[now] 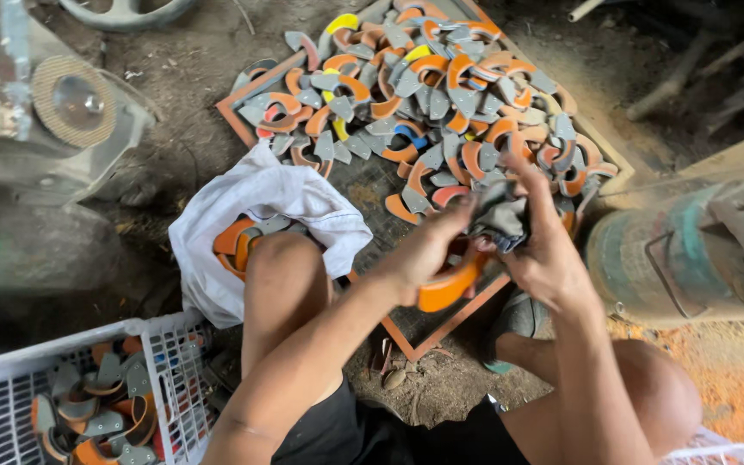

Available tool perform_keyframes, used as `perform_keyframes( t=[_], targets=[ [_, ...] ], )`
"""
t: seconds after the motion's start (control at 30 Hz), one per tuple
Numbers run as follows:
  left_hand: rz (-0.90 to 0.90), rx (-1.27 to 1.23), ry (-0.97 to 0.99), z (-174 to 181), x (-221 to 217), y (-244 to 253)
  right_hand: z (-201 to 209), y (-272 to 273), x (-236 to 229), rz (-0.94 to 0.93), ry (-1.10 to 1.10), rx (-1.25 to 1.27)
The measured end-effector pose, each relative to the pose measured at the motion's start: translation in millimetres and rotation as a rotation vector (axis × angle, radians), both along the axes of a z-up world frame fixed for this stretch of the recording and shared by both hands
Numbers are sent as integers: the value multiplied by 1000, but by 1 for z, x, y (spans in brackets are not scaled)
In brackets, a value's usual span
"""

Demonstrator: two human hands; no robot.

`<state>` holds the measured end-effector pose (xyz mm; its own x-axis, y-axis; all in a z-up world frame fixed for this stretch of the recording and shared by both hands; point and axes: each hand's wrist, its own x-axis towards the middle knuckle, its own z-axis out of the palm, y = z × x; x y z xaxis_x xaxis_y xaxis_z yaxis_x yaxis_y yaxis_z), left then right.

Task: The person sits on the ground and wipes curved metal parts with a cloth, picking them from a pile and placing them into a white sack. The person handles the parts one at a time, wiping both sides before moving to the next.

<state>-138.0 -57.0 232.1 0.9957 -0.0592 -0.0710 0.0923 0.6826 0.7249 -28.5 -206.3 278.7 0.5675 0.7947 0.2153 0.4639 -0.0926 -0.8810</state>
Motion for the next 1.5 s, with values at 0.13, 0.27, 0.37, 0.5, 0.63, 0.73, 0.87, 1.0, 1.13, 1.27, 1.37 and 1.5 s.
perform_keyframes(
  t=[0.13,0.27,0.37,0.5,0.63,0.73,0.87,1.0,1.13,1.27,1.37,1.5],
  targets=[
    [138,125,109,-16,7,-21,-29,8,-6,-203,-20,-3],
    [301,362,35,-9,8,-30,-34,17,-3,-399,20,-23],
    [187,174,74,0,2,-18,-26,11,-1,-281,202,96],
    [86,-33,28,8,-2,4,-7,3,0,-24,158,115],
    [229,183,-115,1,-4,-6,-22,11,-8,-123,120,105],
    [203,130,12,-3,-1,-20,-46,10,-7,-392,182,102],
    [59,-36,23,-3,-3,-16,-50,10,19,-467,534,251],
    [61,-259,66,-6,-3,-8,-11,1,35,-259,981,529],
    [142,-241,131,-17,5,-10,4,4,12,-123,873,427],
    [244,-26,116,-29,5,-22,-24,13,-10,-64,33,232],
    [67,-164,234,-33,6,-27,-39,21,-3,-376,244,180],
    [97,-335,204,-34,12,-23,-34,14,22,-442,473,357]
  ],
)
